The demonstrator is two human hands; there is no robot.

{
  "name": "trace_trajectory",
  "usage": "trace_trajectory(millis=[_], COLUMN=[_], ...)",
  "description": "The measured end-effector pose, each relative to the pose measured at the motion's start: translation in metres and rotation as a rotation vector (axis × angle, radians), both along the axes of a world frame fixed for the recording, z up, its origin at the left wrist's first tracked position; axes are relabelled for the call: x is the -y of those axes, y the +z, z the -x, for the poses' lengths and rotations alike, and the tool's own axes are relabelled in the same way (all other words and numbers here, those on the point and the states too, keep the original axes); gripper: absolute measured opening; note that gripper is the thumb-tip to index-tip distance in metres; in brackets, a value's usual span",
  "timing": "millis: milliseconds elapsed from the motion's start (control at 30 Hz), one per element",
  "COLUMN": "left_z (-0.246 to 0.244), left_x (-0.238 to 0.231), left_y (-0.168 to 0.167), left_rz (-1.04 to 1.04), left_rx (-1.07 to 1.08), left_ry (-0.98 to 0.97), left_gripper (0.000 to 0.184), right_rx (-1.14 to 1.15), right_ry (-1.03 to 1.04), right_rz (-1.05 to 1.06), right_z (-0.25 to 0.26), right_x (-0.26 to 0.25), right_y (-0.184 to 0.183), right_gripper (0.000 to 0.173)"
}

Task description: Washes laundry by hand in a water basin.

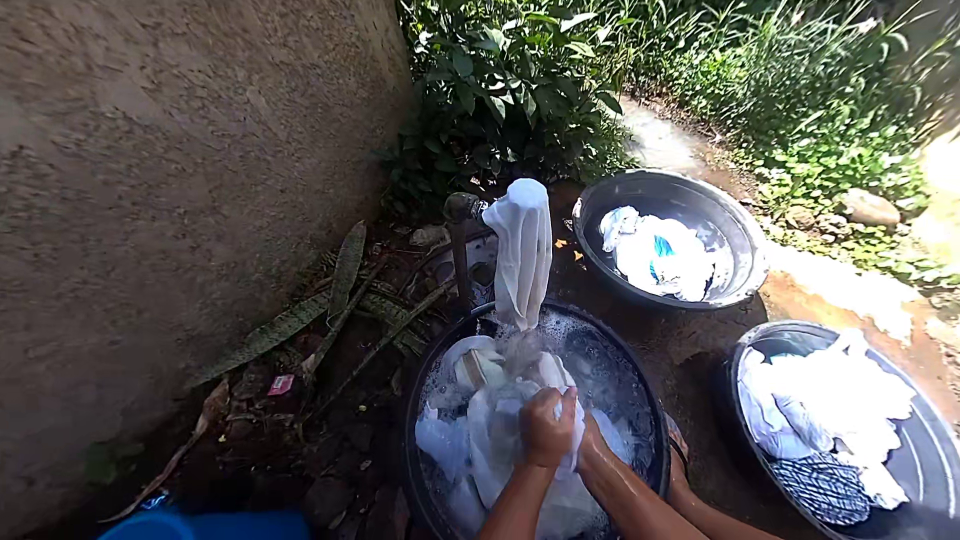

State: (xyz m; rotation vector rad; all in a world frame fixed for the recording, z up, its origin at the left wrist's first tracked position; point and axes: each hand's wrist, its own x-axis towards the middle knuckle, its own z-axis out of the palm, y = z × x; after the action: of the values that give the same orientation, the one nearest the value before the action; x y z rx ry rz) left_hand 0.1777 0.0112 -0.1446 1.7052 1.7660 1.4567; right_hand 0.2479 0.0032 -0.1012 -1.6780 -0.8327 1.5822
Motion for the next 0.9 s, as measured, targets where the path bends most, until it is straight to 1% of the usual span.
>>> trace_trajectory(millis=[33,67,100,133,167,200,233,267,300,333,367,400,433,467,500,567,600,633,667,700,733,767,800,833,900], left_z=[0.022,0.047,0.068,0.08,0.083,0.079,0.074,0.067,0.062,0.057,0.054,0.052,0.05,0.051,0.056,0.07,0.075,0.08,0.087,0.091,0.093,0.095,0.096,0.098,0.1], left_x=[-0.007,-0.012,-0.015,-0.014,-0.008,0.002,0.011,0.018,0.023,0.025,0.024,0.021,0.018,0.017,0.017,0.011,0.002,-0.007,-0.011,-0.015,-0.024,-0.028,-0.025,-0.02,-0.006], left_y=[-0.013,-0.027,-0.043,-0.056,-0.066,-0.078,-0.09,-0.101,-0.11,-0.116,-0.115,-0.11,-0.106,-0.106,-0.105,-0.076,-0.057,-0.043,-0.04,-0.043,-0.038,-0.037,-0.037,-0.038,-0.034], left_rz=[0.085,0.206,0.309,0.385,0.458,0.476,0.472,0.482,0.504,0.568,0.708,0.912,1.021,1.07,1.139,1.368,1.414,1.387,1.297,1.166,1.087,0.994,0.892,0.798,0.702], left_rx=[-0.055,-0.099,-0.139,-0.181,-0.231,-0.299,-0.36,-0.365,-0.328,-0.284,-0.247,-0.242,-0.232,-0.19,-0.142,-0.141,-0.181,-0.18,-0.109,0.025,0.184,0.38,0.567,0.67,0.745], left_ry=[0.037,0.054,0.059,0.048,0.018,-0.006,-0.027,-0.051,-0.07,-0.084,-0.103,-0.12,-0.119,-0.111,-0.141,-0.323,-0.39,-0.401,-0.352,-0.265,-0.187,-0.088,-0.035,-0.04,-0.116], left_gripper=[0.041,0.04,0.04,0.04,0.049,0.062,0.078,0.093,0.101,0.103,0.098,0.086,0.073,0.063,0.058,0.054,0.05,0.048,0.047,0.046,0.048,0.047,0.047,0.046,0.048], right_rx=[-0.078,-0.118,-0.105,-0.02,0.071,0.161,0.274,0.404,0.517,0.604,0.675,0.732,0.763,0.778,0.809,0.846,0.883,0.923,0.946,0.904,0.803,0.666,0.53,0.415,0.237], right_ry=[-0.088,-0.107,-0.073,-0.005,0.104,0.254,0.41,0.526,0.597,0.631,0.647,0.671,0.684,0.719,0.785,0.953,1.068,1.17,1.209,1.184,1.114,1.021,0.925,0.838,0.71], right_rz=[0.008,-0.011,-0.077,-0.156,-0.203,-0.213,-0.207,-0.208,-0.214,-0.209,-0.172,-0.105,-0.045,0.028,0.089,0.22,0.254,0.221,0.141,0.037,-0.069,-0.159,-0.234,-0.313,-0.452], right_z=[-0.005,-0.014,-0.028,-0.043,-0.058,-0.067,-0.068,-0.061,-0.051,-0.041,-0.032,-0.024,-0.019,-0.017,-0.015,-0.012,-0.009,-0.009,-0.012,-0.018,-0.024,-0.029,-0.032,-0.034,-0.037], right_x=[-0.002,-0.005,-0.013,-0.022,-0.029,-0.035,-0.041,-0.046,-0.048,-0.048,-0.047,-0.046,-0.043,-0.043,-0.044,-0.051,-0.059,-0.066,-0.072,-0.075,-0.077,-0.076,-0.071,-0.064,-0.051], right_y=[-0.008,-0.007,-0.007,-0.012,-0.021,-0.031,-0.042,-0.055,-0.07,-0.085,-0.099,-0.111,-0.122,-0.129,-0.128,-0.104,-0.087,-0.071,-0.056,-0.035,-0.005,0.03,0.069,0.107,0.177], right_gripper=[0.036,0.039,0.039,0.036,0.042,0.056,0.061,0.059,0.057,0.054,0.05,0.049,0.052,0.055,0.057,0.056,0.053,0.048,0.043,0.039,0.035,0.03,0.026,0.023,0.018])
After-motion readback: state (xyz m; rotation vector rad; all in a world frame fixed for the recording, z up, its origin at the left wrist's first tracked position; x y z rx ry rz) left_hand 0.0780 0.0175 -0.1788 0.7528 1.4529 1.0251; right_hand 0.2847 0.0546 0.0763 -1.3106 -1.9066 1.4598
